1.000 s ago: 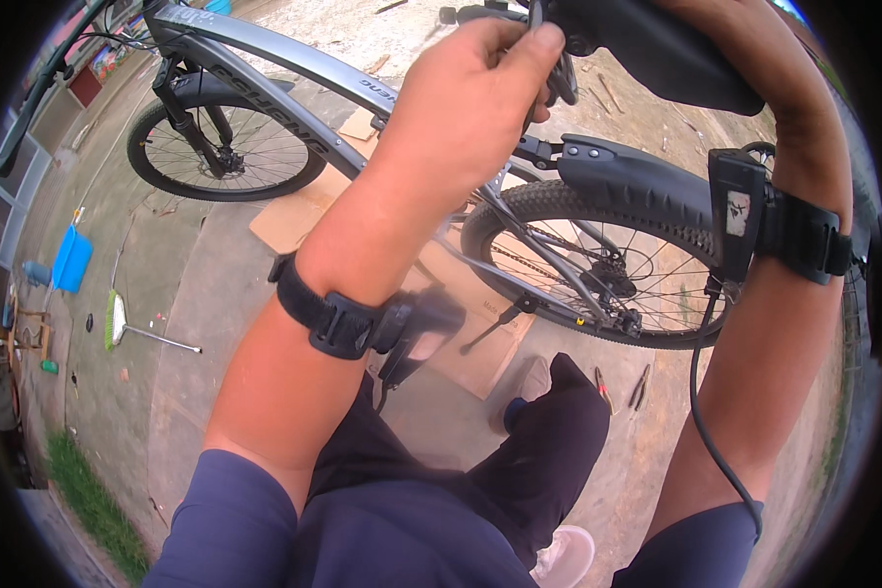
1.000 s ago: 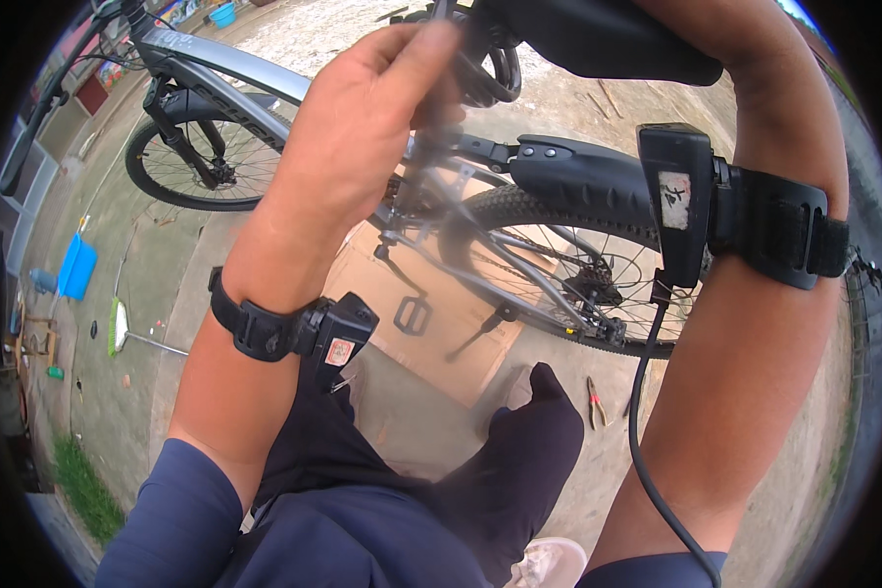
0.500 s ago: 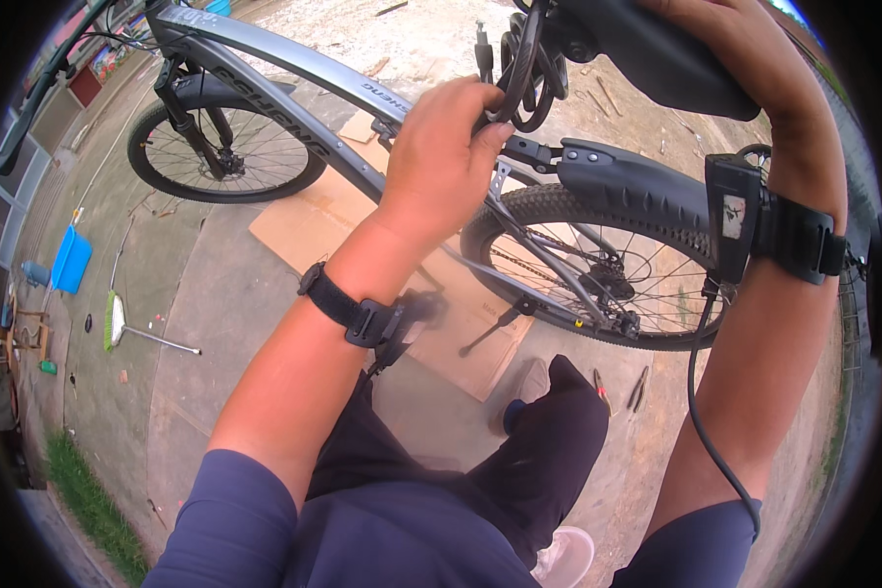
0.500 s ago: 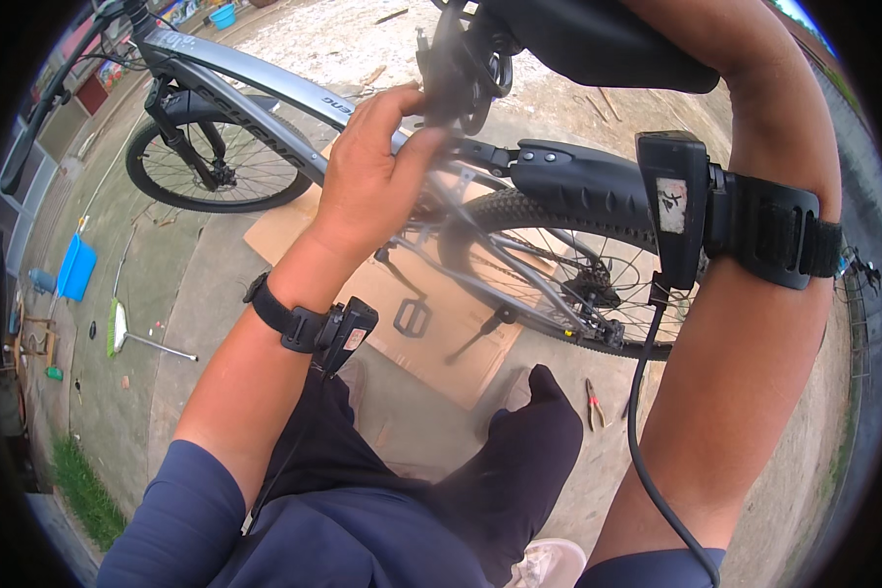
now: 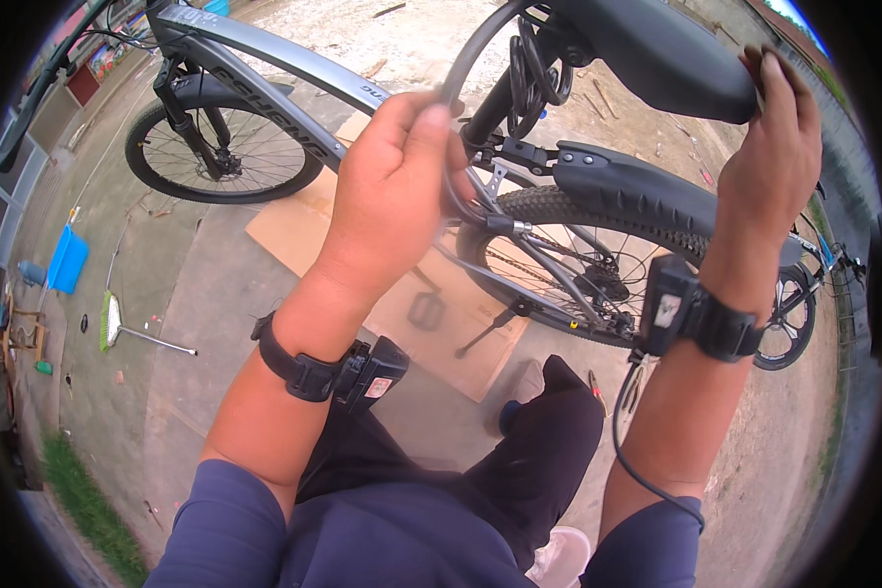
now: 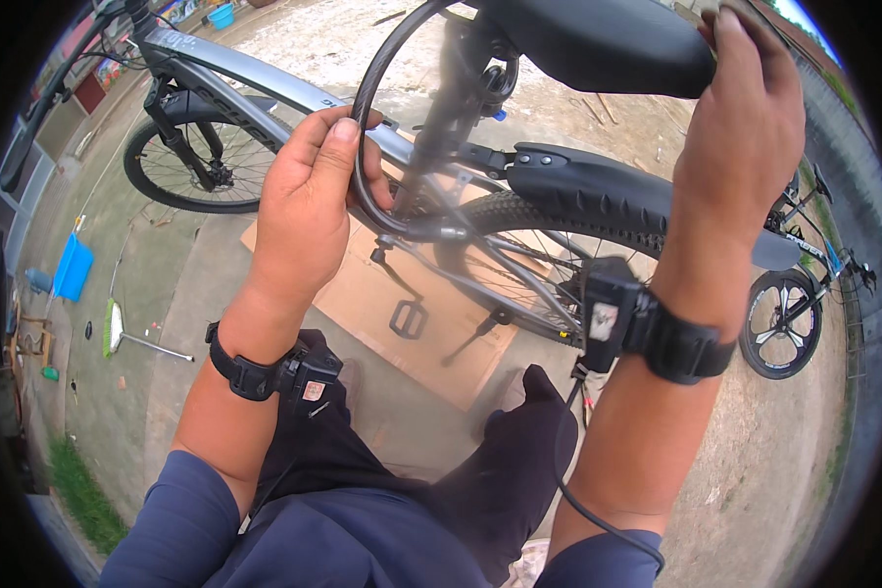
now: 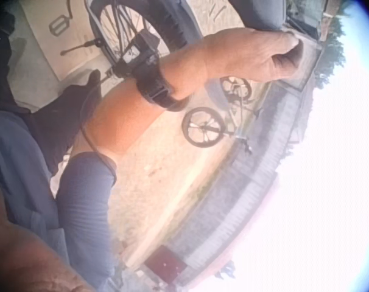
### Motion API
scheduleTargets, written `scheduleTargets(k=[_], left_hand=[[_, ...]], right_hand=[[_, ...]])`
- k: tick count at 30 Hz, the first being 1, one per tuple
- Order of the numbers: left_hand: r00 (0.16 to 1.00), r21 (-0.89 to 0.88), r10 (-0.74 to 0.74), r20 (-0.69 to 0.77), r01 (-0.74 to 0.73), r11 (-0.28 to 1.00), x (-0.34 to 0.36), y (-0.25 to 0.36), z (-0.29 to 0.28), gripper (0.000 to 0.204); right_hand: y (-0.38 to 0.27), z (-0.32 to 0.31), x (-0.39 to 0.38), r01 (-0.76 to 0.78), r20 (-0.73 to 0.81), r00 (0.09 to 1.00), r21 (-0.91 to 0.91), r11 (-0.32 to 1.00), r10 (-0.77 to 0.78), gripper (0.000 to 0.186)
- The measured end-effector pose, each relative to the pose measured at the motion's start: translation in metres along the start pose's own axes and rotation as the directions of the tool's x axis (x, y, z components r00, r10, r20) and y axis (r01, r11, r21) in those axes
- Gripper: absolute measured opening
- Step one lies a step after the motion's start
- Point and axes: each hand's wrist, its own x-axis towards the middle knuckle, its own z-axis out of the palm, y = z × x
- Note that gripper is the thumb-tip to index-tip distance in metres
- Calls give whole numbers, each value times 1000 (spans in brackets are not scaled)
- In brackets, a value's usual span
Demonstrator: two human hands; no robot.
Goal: The person removes a coiled cable lock from a bicycle frame, handles small screws and nuts by hand, and then uses a screwdriver to install a component onto the bicycle frame.
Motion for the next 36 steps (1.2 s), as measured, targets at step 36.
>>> scheduleTargets(k=[36], left_hand=[[990,294,113,-80,-84,952,37,-56,37,31]], right_hand=[[13,52,-85,-1,457,889,13,1000,-5,22]])
